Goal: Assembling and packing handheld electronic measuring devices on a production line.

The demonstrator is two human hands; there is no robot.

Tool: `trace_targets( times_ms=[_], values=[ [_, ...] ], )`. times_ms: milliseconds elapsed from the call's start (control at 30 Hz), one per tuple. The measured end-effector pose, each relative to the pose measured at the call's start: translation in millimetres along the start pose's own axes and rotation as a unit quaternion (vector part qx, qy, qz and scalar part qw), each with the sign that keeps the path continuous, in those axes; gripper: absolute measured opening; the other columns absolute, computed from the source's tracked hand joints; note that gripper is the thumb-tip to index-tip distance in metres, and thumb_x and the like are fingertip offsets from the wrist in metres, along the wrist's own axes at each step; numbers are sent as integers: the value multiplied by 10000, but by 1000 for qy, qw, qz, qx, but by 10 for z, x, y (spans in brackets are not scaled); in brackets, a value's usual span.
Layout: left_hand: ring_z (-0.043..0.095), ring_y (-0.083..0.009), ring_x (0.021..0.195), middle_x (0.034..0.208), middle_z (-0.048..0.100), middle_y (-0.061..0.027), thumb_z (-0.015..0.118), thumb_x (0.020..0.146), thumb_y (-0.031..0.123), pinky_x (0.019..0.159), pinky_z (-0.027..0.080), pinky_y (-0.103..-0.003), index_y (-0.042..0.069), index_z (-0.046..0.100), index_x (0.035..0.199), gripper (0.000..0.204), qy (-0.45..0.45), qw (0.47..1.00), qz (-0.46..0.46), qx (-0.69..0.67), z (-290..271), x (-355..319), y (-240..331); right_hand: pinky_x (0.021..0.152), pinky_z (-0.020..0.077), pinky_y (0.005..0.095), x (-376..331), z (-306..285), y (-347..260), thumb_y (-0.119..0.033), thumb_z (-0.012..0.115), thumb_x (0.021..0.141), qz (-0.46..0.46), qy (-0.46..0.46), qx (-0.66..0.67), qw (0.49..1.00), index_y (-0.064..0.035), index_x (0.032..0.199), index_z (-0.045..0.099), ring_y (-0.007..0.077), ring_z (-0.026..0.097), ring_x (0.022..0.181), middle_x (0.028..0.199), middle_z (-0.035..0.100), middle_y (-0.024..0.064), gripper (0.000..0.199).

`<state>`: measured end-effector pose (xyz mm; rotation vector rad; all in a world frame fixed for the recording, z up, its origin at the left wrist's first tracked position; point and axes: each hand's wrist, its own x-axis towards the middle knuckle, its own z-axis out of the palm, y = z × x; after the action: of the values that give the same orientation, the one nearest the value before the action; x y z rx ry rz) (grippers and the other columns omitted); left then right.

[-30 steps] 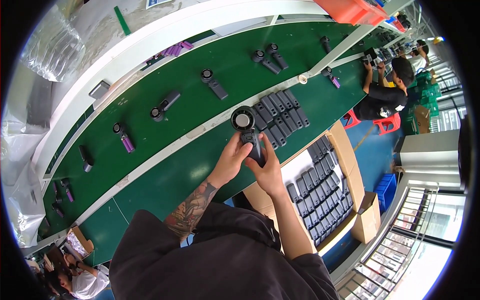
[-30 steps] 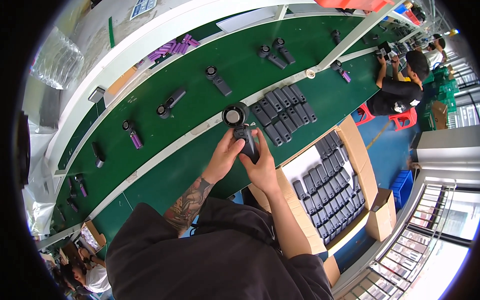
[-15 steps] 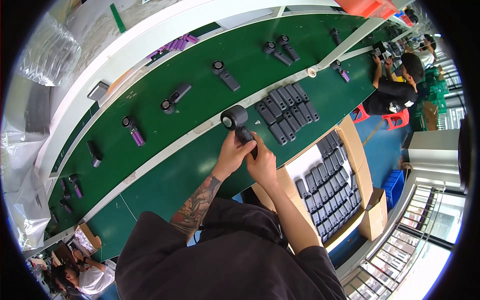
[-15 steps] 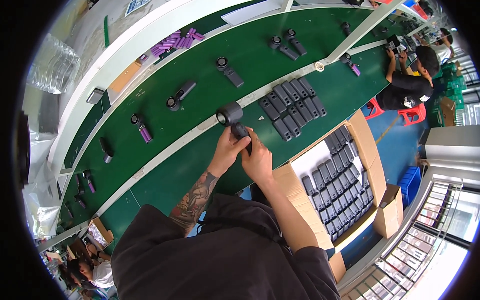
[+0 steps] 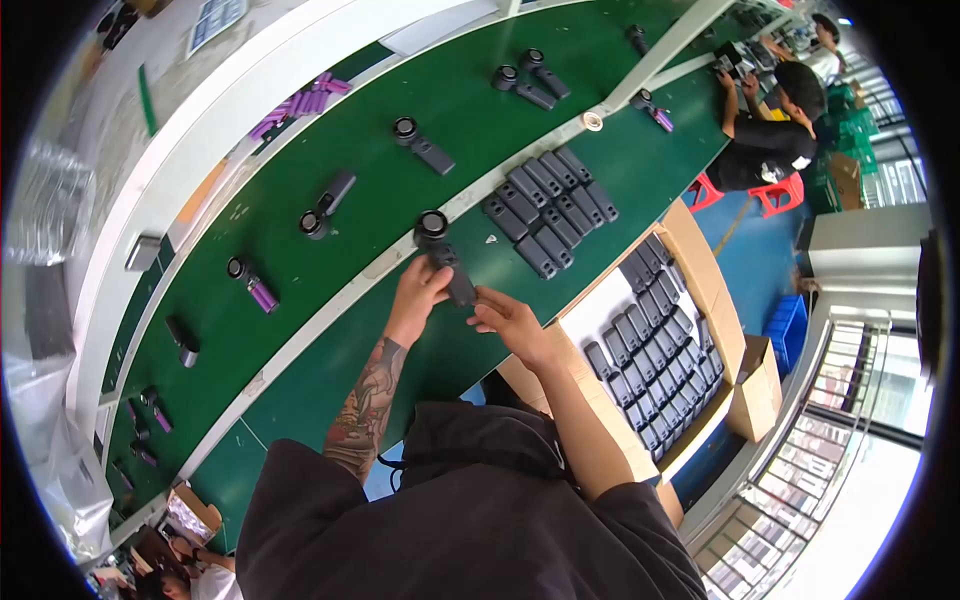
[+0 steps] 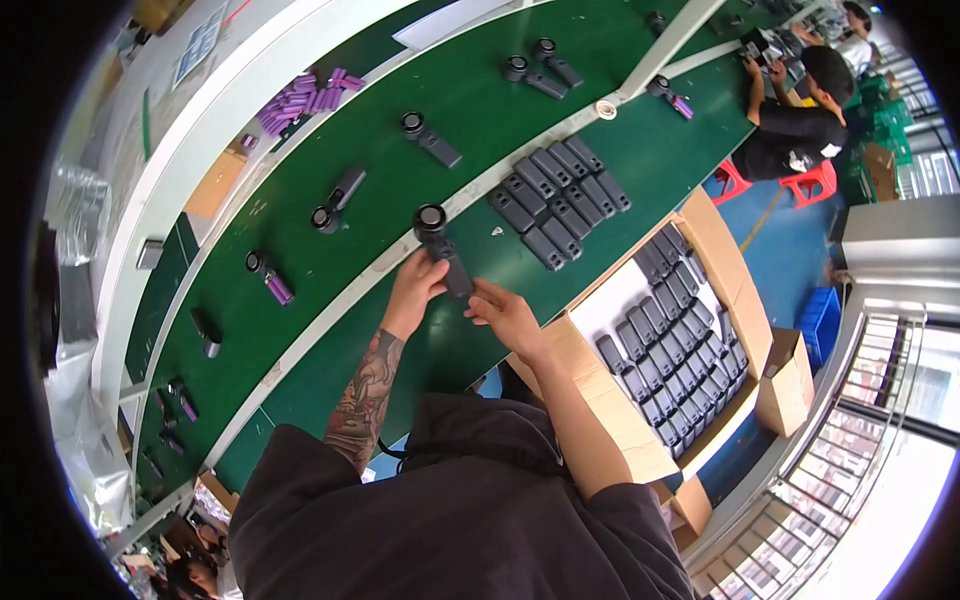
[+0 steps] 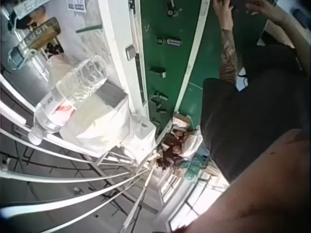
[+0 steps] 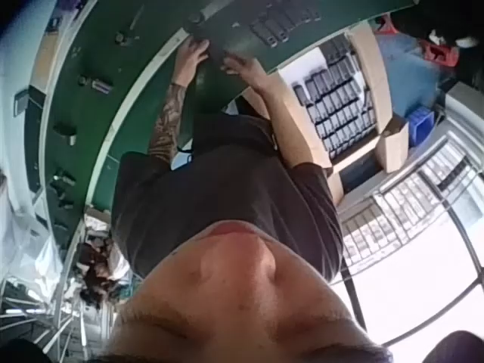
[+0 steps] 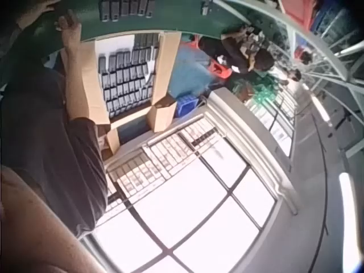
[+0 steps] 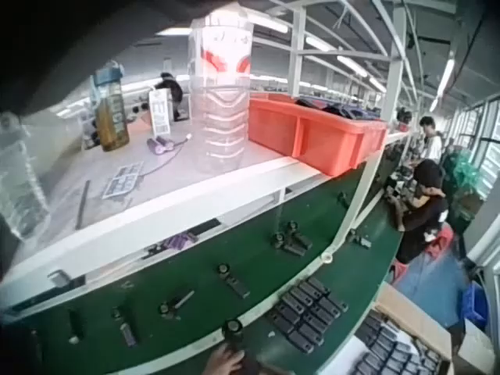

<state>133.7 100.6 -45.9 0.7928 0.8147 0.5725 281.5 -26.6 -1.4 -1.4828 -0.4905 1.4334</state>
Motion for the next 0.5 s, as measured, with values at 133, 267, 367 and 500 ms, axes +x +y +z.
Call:
trace_targets(
  times_ms=[133,267,367,500],
  values=[
    [635,-196,910,1093,619,-127,629,935,78,832,562,-324,0,537,1264,350,101,991,70,56,-597,720,-50,768,534,276,-76,-718,201,-103,574,960,-24,169,-67,983,-1,1249,618,185,654,872,1143,667,106,309],
    [637,-203,845,1043,643,-128,625,930,53,822,572,-326,-16,588,1200,281,139,985,71,80,-1118,1428,133,736,535,297,-101,-1613,606,-113,563,904,29,359,-197,912,-50,1241,624,204,663,837,1034,698,100,348],
    [634,-185,882,1035,655,-103,638,931,75,758,544,-285,25,612,1232,306,164,975,93,119,-1338,1813,140,863,526,398,-6,-2166,771,-111,559,865,38,396,-381,835,-83,1261,608,321,656,1007,1166,671,131,401],
    [643,-233,843,1020,670,-115,671,905,117,736,531,-330,51,629,1226,331,273,856,70,434,-1730,1768,292,935,508,430,274,-2286,627,-105,543,861,74,378,-482,787,-76,1313,562,364,620,1103,1309,596,153,453]
  ],
)
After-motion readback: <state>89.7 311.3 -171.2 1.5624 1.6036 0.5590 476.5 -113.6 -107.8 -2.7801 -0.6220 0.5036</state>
